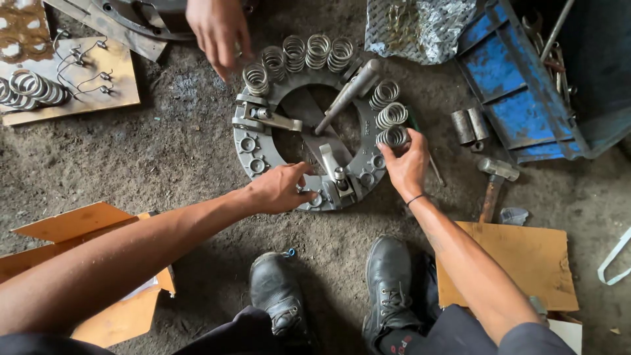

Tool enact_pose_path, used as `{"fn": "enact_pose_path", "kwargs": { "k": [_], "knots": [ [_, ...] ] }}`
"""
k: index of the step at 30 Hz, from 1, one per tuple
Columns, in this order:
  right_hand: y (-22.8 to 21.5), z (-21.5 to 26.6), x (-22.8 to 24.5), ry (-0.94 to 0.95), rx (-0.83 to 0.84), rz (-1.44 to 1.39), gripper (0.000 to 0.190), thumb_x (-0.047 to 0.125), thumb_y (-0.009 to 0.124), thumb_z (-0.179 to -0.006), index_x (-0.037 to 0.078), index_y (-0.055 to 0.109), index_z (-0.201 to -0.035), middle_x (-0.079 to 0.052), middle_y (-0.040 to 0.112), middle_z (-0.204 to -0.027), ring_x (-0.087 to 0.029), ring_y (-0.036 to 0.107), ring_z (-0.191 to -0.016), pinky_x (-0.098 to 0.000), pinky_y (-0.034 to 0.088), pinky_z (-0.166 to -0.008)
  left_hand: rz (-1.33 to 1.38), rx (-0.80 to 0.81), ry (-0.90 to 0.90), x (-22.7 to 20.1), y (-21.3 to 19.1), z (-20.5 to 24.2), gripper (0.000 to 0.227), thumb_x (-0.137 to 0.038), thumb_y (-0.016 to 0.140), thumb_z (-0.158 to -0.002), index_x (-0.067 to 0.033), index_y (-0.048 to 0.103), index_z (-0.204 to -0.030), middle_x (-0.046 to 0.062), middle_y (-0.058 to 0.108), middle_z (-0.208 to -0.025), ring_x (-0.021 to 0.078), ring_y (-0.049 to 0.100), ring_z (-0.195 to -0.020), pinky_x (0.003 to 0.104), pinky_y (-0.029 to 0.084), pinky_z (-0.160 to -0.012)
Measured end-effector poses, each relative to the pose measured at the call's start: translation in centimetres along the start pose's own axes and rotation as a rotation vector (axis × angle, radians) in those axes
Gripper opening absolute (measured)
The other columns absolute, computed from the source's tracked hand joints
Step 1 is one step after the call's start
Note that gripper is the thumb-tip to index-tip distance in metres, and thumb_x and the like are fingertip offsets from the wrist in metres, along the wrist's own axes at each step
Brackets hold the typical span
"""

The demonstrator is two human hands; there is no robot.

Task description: Assembling a large industrial mechanical clutch or pressure plate assembly on a workshop floor.

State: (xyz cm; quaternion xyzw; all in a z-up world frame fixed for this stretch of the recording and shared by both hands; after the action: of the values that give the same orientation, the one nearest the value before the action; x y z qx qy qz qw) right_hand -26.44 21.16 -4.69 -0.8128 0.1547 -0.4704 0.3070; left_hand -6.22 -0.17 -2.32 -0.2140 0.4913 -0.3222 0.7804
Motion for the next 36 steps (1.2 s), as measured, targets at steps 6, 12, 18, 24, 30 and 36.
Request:
{"fn": "enact_pose_path", "kwargs": {
  "k": [6,12,18,24,30,36],
  "knots": [
    [0.4,0.2,-1.3,0.051,0.089,-0.070,0.051,0.020,0.092,-0.079,0.000,0.064,-0.116,-0.008,0.069,-0.098,-0.018,0.068,-0.079,-0.0359,0.056,-0.073,-0.002,0.008,0.004,0.3,-0.2,0.0,0.061,-0.044,0.069,-0.089,-0.0063,0.054,-0.135,0.015,0.071,-0.115,0.0321,0.072,-0.102,0.043,0.056,-0.090],
    [-0.9,-0.2,-0.1,-0.073,0.072,0.027,0.062,0.025,0.094,-0.078,-0.001,0.063,-0.124,-0.011,0.065,-0.106,-0.022,0.065,-0.087,-0.0378,0.055,-0.079,-0.038,0.022,0.030,1.5,0.0,-0.5,0.054,-0.040,0.068,-0.091,-0.0034,0.059,-0.131,0.019,0.070,-0.119,0.0319,0.071,-0.107,0.041,0.056,-0.092],
    [-1.6,-1.1,0.3,-0.132,0.063,0.034,0.072,0.034,0.094,-0.079,-0.001,0.058,-0.131,-0.012,0.064,-0.110,-0.023,0.063,-0.093,-0.0391,0.054,-0.085,-0.058,-0.015,0.030,2.8,-0.9,-0.6,0.050,-0.038,0.070,-0.090,-0.0026,0.063,-0.125,0.020,0.071,-0.118,0.0322,0.072,-0.107,0.041,0.056,-0.094],
    [-0.1,-0.2,-0.2,-0.154,0.104,0.135,0.067,0.037,0.092,-0.081,0.004,0.061,-0.130,-0.012,0.064,-0.117,-0.028,0.063,-0.106,-0.0417,0.052,-0.092,-0.094,-0.064,0.046,4.2,-2.1,-0.1,0.049,-0.039,0.071,-0.089,-0.0036,0.066,-0.123,0.018,0.077,-0.111,0.0308,0.074,-0.105,0.041,0.058,-0.093],
    [-1.7,-0.8,-0.7,-0.185,0.045,0.022,0.068,0.043,0.085,-0.092,0.001,0.054,-0.135,-0.011,0.060,-0.117,-0.023,0.061,-0.105,-0.0371,0.050,-0.088,0.772,-0.519,0.045,3.0,-10.4,5.3,0.070,-0.033,0.075,-0.089,-0.0047,0.030,-0.135,0.018,0.065,-0.107,0.0276,0.068,-0.086,0.041,0.060,-0.068],
    [-2.6,-3.6,-2.9,-0.029,-0.030,-0.277,0.045,0.035,0.066,-0.109,0.002,0.055,-0.138,-0.005,0.064,-0.122,-0.014,0.061,-0.103,-0.0277,0.049,-0.080,1.239,-0.675,0.390,1.0,-13.9,5.0,0.059,-0.031,0.074,-0.097,-0.0067,0.036,-0.136,0.006,0.063,-0.123,0.0146,0.069,-0.109,0.036,0.063,-0.082]
  ]
}}
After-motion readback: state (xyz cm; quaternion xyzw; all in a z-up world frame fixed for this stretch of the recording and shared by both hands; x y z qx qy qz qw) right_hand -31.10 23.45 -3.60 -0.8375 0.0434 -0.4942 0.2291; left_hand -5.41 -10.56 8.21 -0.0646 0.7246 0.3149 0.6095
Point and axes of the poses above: each hand's wrist, its own z-axis away from the middle knuckle, its own y-axis out of the palm, x = y × z, the point moved 7 cm from there along -z, towards the middle knuckle
